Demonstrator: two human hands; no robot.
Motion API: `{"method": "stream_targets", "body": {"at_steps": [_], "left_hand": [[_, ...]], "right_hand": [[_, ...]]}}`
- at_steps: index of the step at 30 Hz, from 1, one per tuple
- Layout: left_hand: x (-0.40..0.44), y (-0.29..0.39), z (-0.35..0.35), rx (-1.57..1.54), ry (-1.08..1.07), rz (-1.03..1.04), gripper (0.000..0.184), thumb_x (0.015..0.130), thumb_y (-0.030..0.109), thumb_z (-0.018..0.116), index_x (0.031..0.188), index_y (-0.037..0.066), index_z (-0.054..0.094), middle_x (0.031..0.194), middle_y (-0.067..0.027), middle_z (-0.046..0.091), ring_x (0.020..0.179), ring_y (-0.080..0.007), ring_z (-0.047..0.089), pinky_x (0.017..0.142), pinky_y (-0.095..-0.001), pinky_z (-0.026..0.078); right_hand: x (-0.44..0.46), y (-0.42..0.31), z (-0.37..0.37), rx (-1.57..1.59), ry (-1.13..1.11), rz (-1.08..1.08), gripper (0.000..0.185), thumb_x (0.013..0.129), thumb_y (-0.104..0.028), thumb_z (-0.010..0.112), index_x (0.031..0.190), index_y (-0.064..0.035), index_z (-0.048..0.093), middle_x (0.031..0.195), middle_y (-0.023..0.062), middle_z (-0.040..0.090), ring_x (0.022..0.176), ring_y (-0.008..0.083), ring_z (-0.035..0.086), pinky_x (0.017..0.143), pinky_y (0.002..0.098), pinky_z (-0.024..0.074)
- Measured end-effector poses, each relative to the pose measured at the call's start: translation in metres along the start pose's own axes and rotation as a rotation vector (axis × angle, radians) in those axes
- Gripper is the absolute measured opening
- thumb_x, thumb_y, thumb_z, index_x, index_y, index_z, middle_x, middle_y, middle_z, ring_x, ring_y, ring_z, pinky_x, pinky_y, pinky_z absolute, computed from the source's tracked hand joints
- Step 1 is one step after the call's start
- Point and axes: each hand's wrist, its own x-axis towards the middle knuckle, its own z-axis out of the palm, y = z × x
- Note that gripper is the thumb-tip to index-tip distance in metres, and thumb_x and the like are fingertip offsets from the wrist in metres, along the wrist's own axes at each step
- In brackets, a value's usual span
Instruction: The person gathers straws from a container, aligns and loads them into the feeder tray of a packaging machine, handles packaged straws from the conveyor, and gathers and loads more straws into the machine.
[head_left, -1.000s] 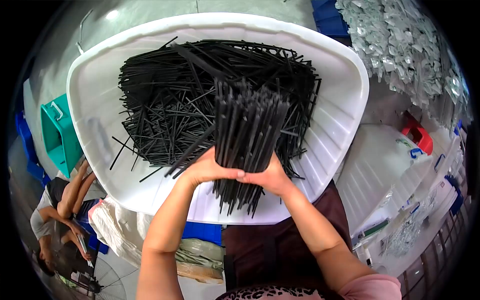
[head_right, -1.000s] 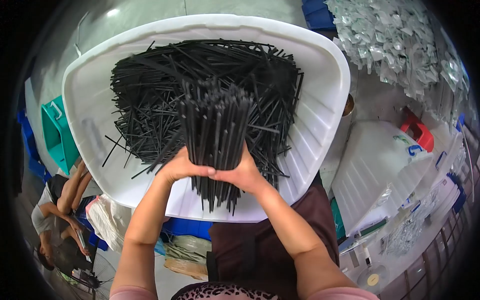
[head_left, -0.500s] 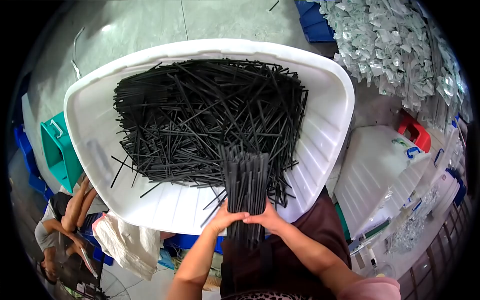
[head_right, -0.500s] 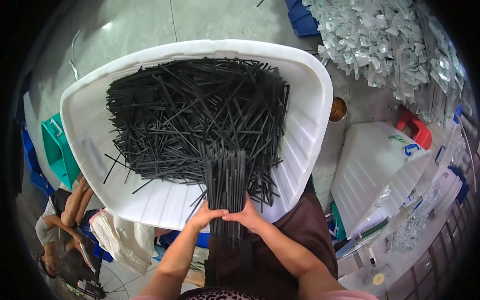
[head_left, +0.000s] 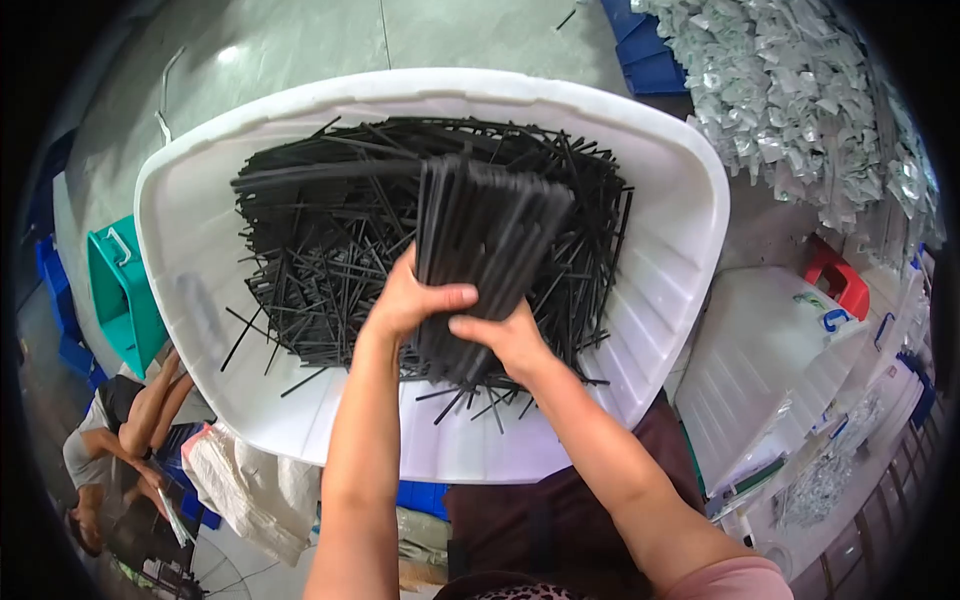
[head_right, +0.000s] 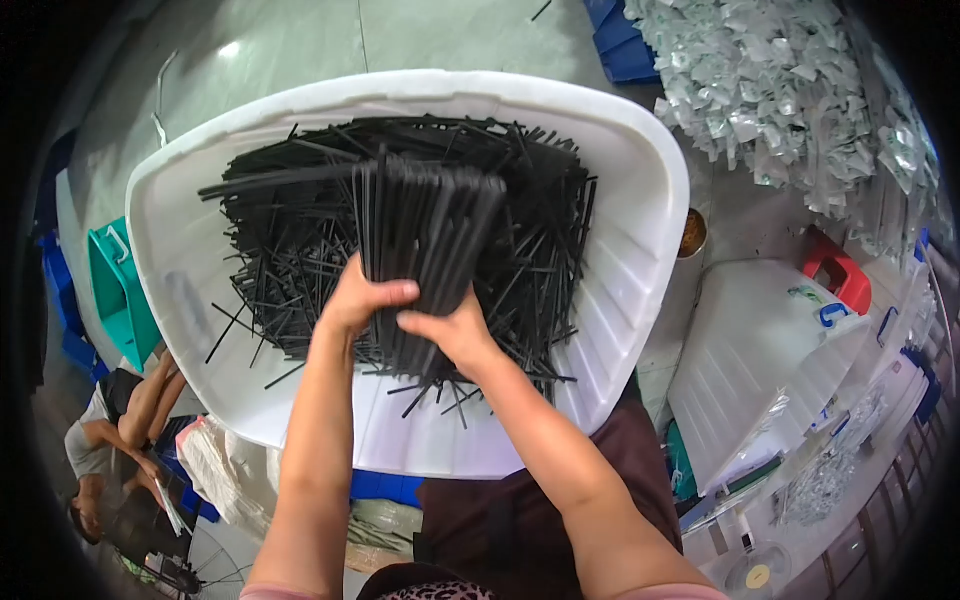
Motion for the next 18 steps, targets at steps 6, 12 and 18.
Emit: {"method": "stream_targets", "body": {"at_steps": [6,12,18], "left_hand": [[-0.127,-0.107,0.038,-0.192,-0.065,-0.521,0.062,0.056,0.007,0.075,0.112,0.000,0.048,0.103,-0.0073,0.057,0.093,-0.0171,0.053,0.084,-0.0295,0.042],[-0.119,-0.089,0.052,-0.288,0.148,-0.257,0.065,0.056,0.007,0.075,0.114,-0.001,0.045,0.104,-0.0094,0.055,0.094,-0.0186,0.054,0.085,-0.0319,0.043],[0.027,0.055,0.024,-0.090,0.111,-0.121,0.050,0.062,0.017,0.074,0.103,-0.003,0.052,0.090,-0.0112,0.061,0.077,-0.0194,0.059,0.070,-0.0314,0.049]], "right_hand": [[-0.133,0.069,-0.012,-0.047,0.084,0.242,0.093,0.059,-0.006,0.074,0.132,-0.0048,0.016,0.121,0.0093,0.039,0.113,0.0192,0.039,0.095,0.0325,0.0329],[-0.112,0.029,-0.012,-0.205,0.009,0.099,0.080,0.063,-0.008,0.073,0.127,-0.0053,0.026,0.115,0.0077,0.044,0.108,0.0175,0.043,0.092,0.0323,0.0354],[0.031,-0.075,0.008,0.104,0.034,-0.033,0.059,0.065,-0.002,0.068,0.116,-0.0044,0.038,0.104,0.0082,0.052,0.094,0.0173,0.052,0.082,0.0308,0.0443]]}}
